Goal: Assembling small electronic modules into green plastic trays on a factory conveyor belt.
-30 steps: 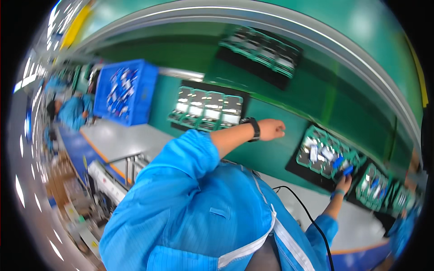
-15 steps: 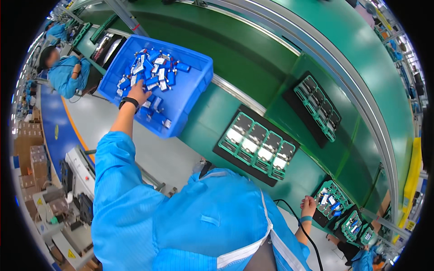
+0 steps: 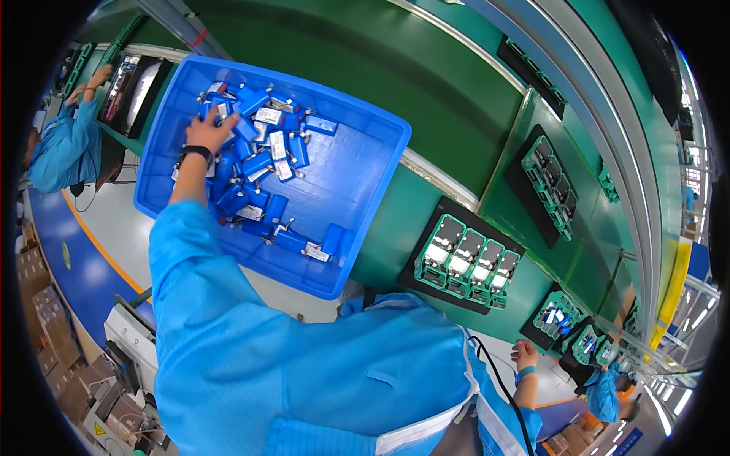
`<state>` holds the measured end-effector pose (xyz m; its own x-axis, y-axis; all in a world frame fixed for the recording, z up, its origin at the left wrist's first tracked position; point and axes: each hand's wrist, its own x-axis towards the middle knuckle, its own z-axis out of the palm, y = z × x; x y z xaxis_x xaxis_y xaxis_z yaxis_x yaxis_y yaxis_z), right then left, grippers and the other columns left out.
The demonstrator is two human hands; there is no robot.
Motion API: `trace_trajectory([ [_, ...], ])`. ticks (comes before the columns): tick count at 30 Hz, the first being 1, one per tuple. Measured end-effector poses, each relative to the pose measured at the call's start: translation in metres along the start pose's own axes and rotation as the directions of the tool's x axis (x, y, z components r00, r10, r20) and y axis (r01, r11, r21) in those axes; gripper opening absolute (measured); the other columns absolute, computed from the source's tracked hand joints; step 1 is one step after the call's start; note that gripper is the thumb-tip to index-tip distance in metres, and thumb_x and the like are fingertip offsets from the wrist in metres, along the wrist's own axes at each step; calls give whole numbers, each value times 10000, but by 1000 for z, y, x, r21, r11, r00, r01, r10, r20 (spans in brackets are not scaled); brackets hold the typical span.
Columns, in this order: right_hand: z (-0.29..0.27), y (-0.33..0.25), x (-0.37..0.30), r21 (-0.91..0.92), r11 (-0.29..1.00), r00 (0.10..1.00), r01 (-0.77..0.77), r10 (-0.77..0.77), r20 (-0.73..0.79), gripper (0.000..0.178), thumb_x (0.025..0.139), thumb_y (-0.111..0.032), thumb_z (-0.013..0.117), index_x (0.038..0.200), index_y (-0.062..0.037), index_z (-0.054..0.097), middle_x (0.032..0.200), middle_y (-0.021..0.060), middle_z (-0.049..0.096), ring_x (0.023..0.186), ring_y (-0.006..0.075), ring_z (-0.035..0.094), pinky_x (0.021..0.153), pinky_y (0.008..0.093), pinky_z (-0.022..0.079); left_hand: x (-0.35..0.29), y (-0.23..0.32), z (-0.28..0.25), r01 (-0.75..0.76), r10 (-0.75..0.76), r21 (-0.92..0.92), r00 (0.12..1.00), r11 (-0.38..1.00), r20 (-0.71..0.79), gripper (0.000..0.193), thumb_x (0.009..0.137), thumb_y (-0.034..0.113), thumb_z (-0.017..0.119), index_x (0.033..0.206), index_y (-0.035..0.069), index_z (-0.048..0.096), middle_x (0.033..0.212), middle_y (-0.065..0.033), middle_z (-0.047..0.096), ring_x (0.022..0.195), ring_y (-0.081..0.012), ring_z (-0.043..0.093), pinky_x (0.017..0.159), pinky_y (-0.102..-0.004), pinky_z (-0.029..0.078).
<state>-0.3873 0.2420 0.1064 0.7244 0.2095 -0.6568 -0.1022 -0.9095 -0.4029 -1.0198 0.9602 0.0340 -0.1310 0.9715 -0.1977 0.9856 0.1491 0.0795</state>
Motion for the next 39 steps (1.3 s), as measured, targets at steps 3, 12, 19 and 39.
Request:
trace_trajectory([
  [3,17,-12,16,28,1000,1000,9,-9,-1,200,892,-267,547,945,-76,565,758,57,600,572,149,562,491,258,438,-44,-2,18,-256,260,-72,965,964,42,949,650,741,579,1356,128,417,1260,-297,461,1149,-436,473,952,-453,408],
  [12,57,-109,34,-96,931,935,353,-348,67,271,915,-302,520,996,-55,596,782,38,603,618,118,560,559,243,449,-163,95,32,-520,524,-66,842,851,126,536,673,292,753,1111,99,514,1006,-162,582,923,-354,585,768,-452,484],
  [19,78,-168,-14,-52,860,862,507,-505,51,186,902,-146,556,1028,-12,582,814,11,590,715,86,519,664,228,444,-143,84,8,-266,292,-529,956,806,-37,358,715,206,693,1000,6,609,901,-215,651,845,-354,633,727,-400,498],
  [39,130,-186,-48,58,774,753,630,-628,196,194,873,-101,585,1045,-11,588,874,55,626,784,118,580,704,247,472,-211,120,23,-692,619,5,650,722,441,416,761,188,664,1158,140,550,1103,-149,571,1005,-343,582,831,-420,490],
])
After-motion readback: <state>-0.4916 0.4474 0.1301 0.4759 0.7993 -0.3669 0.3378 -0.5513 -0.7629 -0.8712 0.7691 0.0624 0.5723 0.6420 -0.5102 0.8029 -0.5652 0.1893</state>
